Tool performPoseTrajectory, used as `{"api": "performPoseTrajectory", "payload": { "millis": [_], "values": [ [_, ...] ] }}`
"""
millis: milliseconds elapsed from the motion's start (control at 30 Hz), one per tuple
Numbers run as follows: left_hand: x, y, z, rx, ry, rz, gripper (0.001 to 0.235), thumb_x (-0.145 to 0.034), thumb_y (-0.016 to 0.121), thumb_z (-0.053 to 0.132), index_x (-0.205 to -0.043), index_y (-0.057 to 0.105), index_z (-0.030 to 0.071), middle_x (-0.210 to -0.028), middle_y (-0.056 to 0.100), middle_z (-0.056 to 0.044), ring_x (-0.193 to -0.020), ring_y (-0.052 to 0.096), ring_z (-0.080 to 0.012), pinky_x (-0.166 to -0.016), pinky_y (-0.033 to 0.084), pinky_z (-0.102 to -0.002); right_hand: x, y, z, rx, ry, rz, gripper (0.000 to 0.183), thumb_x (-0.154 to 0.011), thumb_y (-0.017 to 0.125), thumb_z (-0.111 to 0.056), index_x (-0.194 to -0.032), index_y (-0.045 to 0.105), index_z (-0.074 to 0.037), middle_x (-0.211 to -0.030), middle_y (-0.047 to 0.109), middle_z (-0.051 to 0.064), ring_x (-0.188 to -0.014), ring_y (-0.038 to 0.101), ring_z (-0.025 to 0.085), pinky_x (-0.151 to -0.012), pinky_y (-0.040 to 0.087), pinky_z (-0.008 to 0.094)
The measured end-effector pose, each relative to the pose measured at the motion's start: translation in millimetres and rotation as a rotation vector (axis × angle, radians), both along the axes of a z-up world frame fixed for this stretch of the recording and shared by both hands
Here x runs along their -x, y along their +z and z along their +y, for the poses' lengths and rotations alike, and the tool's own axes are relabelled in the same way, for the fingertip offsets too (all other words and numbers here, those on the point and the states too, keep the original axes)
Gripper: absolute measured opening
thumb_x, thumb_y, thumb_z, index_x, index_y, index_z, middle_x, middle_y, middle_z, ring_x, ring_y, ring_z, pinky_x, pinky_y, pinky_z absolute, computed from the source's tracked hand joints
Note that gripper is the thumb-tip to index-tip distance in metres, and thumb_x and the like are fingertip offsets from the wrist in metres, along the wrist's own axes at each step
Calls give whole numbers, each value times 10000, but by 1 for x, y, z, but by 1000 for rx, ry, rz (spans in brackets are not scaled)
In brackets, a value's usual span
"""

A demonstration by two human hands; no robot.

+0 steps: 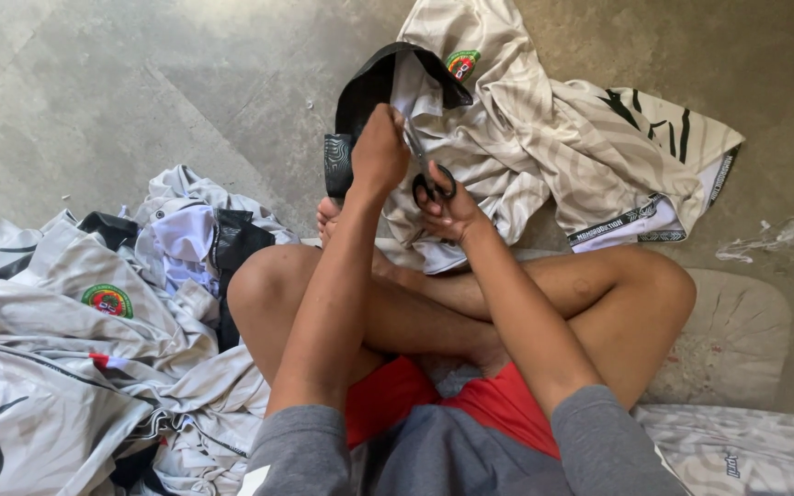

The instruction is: The person sits cross-legged on the floor and uses scissors to cut a white shirt with black patterns. They trim the edges and remove parts of the garment, then unfold the shirt to display the result.

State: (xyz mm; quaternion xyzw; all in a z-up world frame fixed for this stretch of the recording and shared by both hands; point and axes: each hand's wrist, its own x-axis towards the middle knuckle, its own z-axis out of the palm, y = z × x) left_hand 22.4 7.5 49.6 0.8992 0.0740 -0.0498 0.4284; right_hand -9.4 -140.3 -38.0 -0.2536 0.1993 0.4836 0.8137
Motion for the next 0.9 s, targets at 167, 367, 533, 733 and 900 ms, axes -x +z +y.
{"api": "performPoseTrajectory", "payload": {
  "millis": [167, 367, 533, 733, 900],
  "values": [
    [-25, -16, 33, 89, 379, -179, 125, -894, 359, 137, -875, 466, 75, -798, 550, -146, -765, 569, -360, -698, 431, -448, 4, 3, -29, -72, 141, -96, 467, -890, 531, -421, -761, 592, 23, -459, 516, 110, -302, 470, 136, -235, 314, 168],
    [-35, 6, 70, 449, 1068, -152, 274, -908, 289, 65, -1012, 542, 77, -907, 688, -55, -493, 585, -79, -442, 461, -184, -4, 42, -90, 247, 67, -360, 359, -867, 558, -363, -772, 600, -19, -509, 573, 79, -352, 494, 101, -272, 318, 180],
    [-29, -38, 10, 62, 478, -145, 283, -831, 470, 387, -847, 703, 228, -740, 706, -19, -708, 647, -211, -629, 458, -371, -14, 40, -107, 710, -317, -494, 290, -811, 608, -337, -816, 578, -48, -658, 605, 92, -385, 515, 141, -322, 319, 174],
    [-5, -24, -38, -449, -337, 55, 643, -858, 601, 433, -1372, 346, 140, -1391, 395, -74, -1266, 376, -238, -1013, 336, -463, 0, 12, -101, 1068, -577, -541, 134, -840, 609, -194, -853, 575, -65, -778, 680, 127, -407, 603, 152, -320, 316, 156],
    [-6, -10, -37, -472, -146, 151, 762, -847, 247, 726, -1101, 545, 72, -1027, 615, -139, -1024, 566, -287, -883, 368, -478, 3, 29, -86, 1254, -433, -648, 138, -823, 676, -183, -916, 627, -94, -559, 615, 105, -428, 606, 171, -360, 395, 177]
  ]
}}
